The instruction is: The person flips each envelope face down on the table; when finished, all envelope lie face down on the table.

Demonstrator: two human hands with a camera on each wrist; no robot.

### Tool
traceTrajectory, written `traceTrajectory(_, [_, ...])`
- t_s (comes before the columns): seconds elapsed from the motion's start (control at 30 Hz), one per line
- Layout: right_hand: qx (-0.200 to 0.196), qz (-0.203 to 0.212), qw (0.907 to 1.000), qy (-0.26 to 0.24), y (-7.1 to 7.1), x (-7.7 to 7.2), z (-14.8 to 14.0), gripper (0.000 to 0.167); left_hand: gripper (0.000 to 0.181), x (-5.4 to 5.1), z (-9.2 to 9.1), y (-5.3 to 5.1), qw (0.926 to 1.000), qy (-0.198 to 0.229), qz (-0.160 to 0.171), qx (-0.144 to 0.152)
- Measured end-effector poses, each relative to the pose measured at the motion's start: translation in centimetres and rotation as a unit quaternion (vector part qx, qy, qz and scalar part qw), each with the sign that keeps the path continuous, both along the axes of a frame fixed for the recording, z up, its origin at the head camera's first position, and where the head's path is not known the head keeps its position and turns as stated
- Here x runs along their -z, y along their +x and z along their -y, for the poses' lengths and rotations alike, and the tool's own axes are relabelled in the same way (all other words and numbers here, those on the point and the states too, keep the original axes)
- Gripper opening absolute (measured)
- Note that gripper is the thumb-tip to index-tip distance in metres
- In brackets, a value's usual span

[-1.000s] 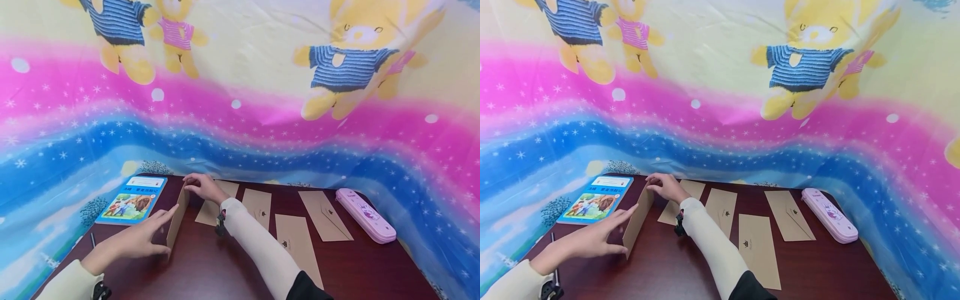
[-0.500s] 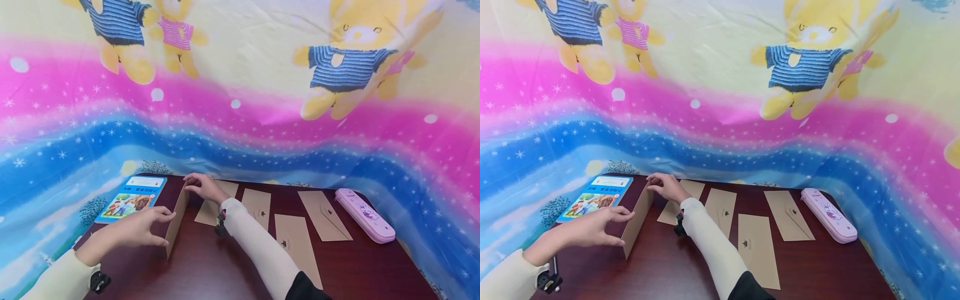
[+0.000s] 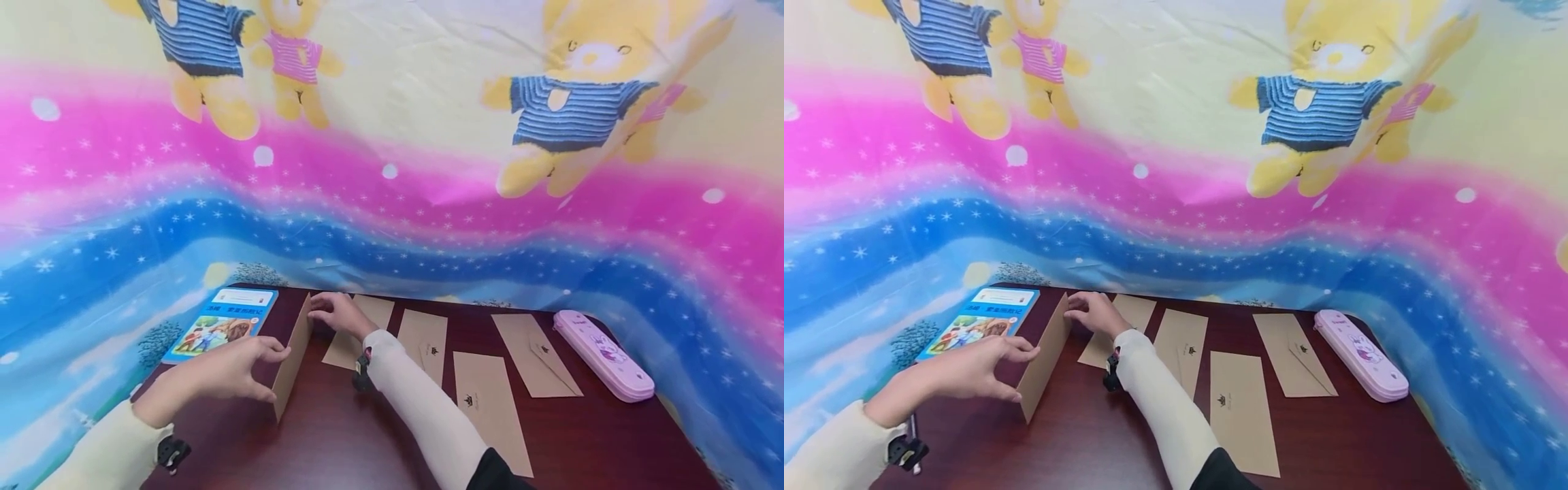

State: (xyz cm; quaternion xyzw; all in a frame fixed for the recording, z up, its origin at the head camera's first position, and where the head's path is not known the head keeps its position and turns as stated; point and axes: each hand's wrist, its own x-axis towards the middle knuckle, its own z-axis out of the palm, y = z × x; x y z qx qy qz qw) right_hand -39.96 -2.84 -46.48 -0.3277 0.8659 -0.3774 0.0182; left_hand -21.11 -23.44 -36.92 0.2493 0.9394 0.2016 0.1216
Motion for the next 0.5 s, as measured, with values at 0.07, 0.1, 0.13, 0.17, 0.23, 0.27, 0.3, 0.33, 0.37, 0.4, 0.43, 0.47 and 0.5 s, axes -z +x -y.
traceTrajectory(0.07, [0.004, 0.011, 0.9999, 0.006, 0.1, 0.3, -0.2, 0.033, 0.074, 0.0, -0.2, 0.0, 1.0000, 0.001, 0.004, 0.002])
traceTrajectory(0.1, [0.005, 0.018, 0.9998, 0.010, 0.1, 0.4, -0.2, 0.032, 0.074, 0.0, -0.2, 0.0, 1.0000, 0.002, 0.006, 0.002])
traceTrajectory(0.13, [0.004, 0.024, 0.9996, 0.013, 0.2, 0.6, -0.1, 0.032, 0.075, 0.0, -0.2, 0.0, 1.0000, 0.001, 0.007, 0.001])
traceTrajectory(0.17, [0.002, 0.028, 0.9994, 0.018, 0.3, 0.6, 0.0, 0.032, 0.075, 0.0, -0.1, 0.1, 1.0000, 0.000, 0.007, -0.001])
traceTrajectory(0.23, [-0.003, 0.035, 0.9989, 0.032, 0.3, 0.8, 0.4, 0.033, 0.075, -0.1, 0.1, 0.2, 0.9999, -0.002, 0.009, -0.006])
traceTrajectory(0.27, [-0.003, 0.039, 0.9985, 0.038, 0.3, 0.8, 0.5, 0.033, 0.075, -0.1, 0.2, 0.3, 0.9999, -0.002, 0.010, -0.008])
traceTrajectory(0.3, [0.000, 0.041, 0.9982, 0.045, 0.3, 0.9, 0.6, 0.033, 0.075, -0.1, 0.3, 0.2, 0.9999, -0.001, 0.011, -0.008])
traceTrajectory(0.33, [0.006, 0.044, 0.9977, 0.051, 0.3, 1.0, 0.7, 0.033, 0.076, -0.1, 0.3, 0.2, 0.9999, 0.000, 0.013, -0.007])
traceTrajectory(0.37, [0.012, 0.047, 0.9971, 0.058, 0.3, 1.1, 0.8, 0.032, 0.076, -0.1, 0.3, 0.1, 0.9999, 0.002, 0.014, -0.006])
traceTrajectory(0.4, [0.018, 0.052, 0.9965, 0.063, 0.4, 1.2, 0.8, 0.031, 0.076, -0.2, 0.3, 0.1, 0.9998, 0.004, 0.016, -0.005])
traceTrajectory(0.43, [0.022, 0.055, 0.9960, 0.066, 0.4, 1.3, 0.9, 0.030, 0.076, -0.2, 0.3, 0.1, 0.9998, 0.005, 0.018, -0.006])
traceTrajectory(0.47, [0.026, 0.057, 0.9957, 0.069, 0.5, 1.4, 1.0, 0.030, 0.077, -0.2, 0.3, 0.1, 0.9998, 0.005, 0.020, -0.007])
traceTrajectory(0.5, [0.028, 0.058, 0.9954, 0.071, 0.6, 1.5, 1.1, 0.029, 0.077, -0.2, 0.3, 0.2, 0.9997, 0.005, 0.021, -0.007])
